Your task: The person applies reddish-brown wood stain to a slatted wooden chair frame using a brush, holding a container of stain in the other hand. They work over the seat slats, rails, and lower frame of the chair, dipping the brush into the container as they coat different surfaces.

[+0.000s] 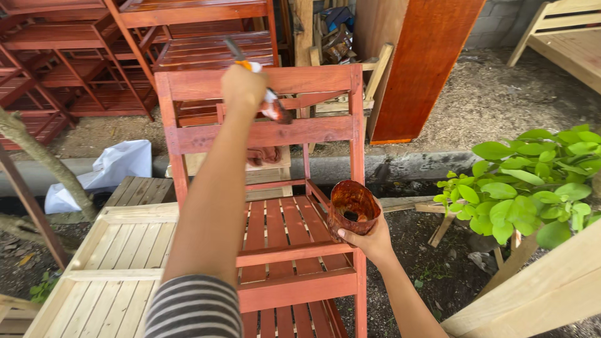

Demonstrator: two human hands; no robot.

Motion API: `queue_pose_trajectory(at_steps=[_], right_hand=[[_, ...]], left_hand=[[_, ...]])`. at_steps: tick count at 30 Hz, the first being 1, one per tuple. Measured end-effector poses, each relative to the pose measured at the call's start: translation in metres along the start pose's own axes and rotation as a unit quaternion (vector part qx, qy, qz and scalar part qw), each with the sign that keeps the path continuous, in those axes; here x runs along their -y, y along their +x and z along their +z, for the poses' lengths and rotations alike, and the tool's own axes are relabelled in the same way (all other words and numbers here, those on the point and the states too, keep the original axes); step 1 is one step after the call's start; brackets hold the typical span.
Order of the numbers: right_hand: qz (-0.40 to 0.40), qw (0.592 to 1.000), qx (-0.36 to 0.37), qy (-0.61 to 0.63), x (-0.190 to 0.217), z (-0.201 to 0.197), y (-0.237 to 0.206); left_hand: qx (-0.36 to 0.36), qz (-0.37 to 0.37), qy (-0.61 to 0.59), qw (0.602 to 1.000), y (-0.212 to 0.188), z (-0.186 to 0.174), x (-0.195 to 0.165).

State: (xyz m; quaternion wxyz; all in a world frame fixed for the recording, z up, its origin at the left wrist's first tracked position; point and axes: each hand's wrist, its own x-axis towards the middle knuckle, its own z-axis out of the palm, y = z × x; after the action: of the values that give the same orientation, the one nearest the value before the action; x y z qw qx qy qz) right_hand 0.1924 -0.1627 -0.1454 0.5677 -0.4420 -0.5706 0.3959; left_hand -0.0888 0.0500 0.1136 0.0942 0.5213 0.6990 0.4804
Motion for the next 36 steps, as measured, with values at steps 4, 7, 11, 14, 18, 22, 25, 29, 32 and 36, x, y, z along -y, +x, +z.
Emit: queue_pose_trajectory(at_steps=[4, 7, 11, 14, 18, 22, 25, 29, 32, 36], right_hand=[[-0.005, 0.999, 0.028, 0.039, 0.006, 0.018, 0.000], [-0.017, 0.998, 0.040, 0.042, 0.013, 0.025, 0.001], [-0.007, 0.999, 0.038, 0.038, 0.018, 0.021, -0.002], [-0.014, 0.999, 0.032, 0.039, 0.017, 0.015, -0.005], [-0.032, 0.999, 0.007, 0.002, 0.013, 0.003, -0.007], [-0.032, 0.999, -0.003, 0.009, 0.009, -0.003, -0.008], [-0.024, 1.000, -0.004, 0.001, 0.008, 0.000, -0.010], [-0.024, 1.000, 0.003, 0.011, 0.008, 0.013, -0.008], [-0.012, 0.999, 0.013, 0.031, 0.007, 0.021, -0.008], [0.029, 0.998, 0.013, 0.046, 0.002, 0.032, -0.006]], left_hand=[[0.019, -0.089, -0.080, 0.993, 0.012, -0.057, 0.043], [-0.043, -0.045, -0.009, 0.998, 0.020, -0.092, 0.060], [-0.082, -0.045, 0.005, 0.996, 0.025, -0.126, 0.078], [-0.081, -0.029, 0.008, 0.996, 0.025, -0.135, 0.079], [-0.052, -0.009, -0.001, 0.999, 0.017, -0.142, 0.063], [-0.038, 0.136, -0.099, 0.985, 0.000, -0.177, 0.054], [-0.082, 0.319, 0.089, 0.940, -0.015, -0.206, 0.053], [-0.072, 0.455, 0.216, 0.861, -0.039, -0.222, 0.055], [-0.043, 0.472, 0.226, 0.851, -0.049, -0.222, 0.061], [-0.020, 0.502, 0.294, 0.813, -0.053, -0.202, 0.071]])
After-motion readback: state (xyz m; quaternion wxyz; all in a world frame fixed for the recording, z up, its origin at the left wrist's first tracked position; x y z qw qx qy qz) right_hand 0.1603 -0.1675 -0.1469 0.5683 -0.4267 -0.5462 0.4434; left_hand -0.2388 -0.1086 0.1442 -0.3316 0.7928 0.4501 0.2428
